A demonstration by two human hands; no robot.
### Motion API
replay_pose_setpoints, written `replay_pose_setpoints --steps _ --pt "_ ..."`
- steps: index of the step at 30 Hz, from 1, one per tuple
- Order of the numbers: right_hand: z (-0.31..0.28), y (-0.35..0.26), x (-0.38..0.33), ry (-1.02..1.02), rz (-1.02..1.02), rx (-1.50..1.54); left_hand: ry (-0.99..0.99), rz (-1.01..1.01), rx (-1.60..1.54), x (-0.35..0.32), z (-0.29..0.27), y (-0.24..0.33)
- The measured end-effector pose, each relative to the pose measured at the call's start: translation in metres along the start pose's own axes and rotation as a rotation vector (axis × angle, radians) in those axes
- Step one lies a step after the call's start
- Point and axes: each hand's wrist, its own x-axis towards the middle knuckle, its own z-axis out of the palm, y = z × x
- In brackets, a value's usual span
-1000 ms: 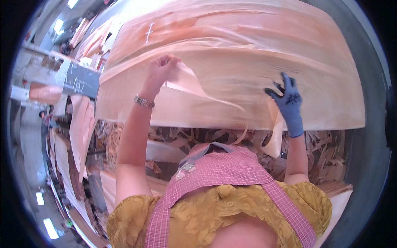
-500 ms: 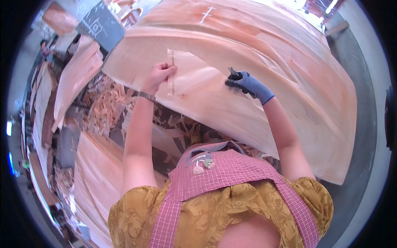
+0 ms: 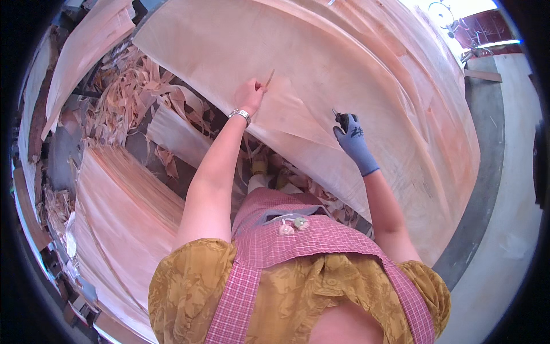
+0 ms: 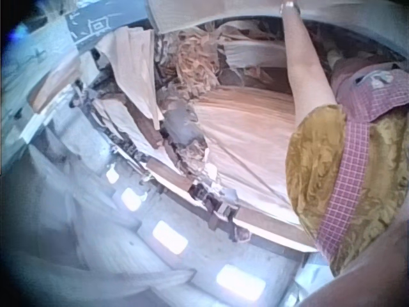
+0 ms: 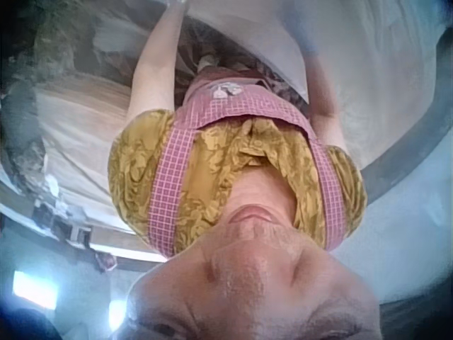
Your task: The person inspects and repairs sheets of wood veneer by hand and using a utility knife, peeling back damaged sections, cutting out holes, and applying tape over cracks.
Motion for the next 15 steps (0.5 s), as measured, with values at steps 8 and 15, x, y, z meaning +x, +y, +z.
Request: replay_pose_setpoints --steps 8,15 --pt "0.065 -0.086 0.011 -0.267 -0.161 -0.037 0.339 0.418 0.096 -0.058 -0.003 0.005" --pt "0.120 -0.136 0.059 -0.480 -0.006 -0.416 0.362 0.375 0.076 -0.066 0.026 -0.006"
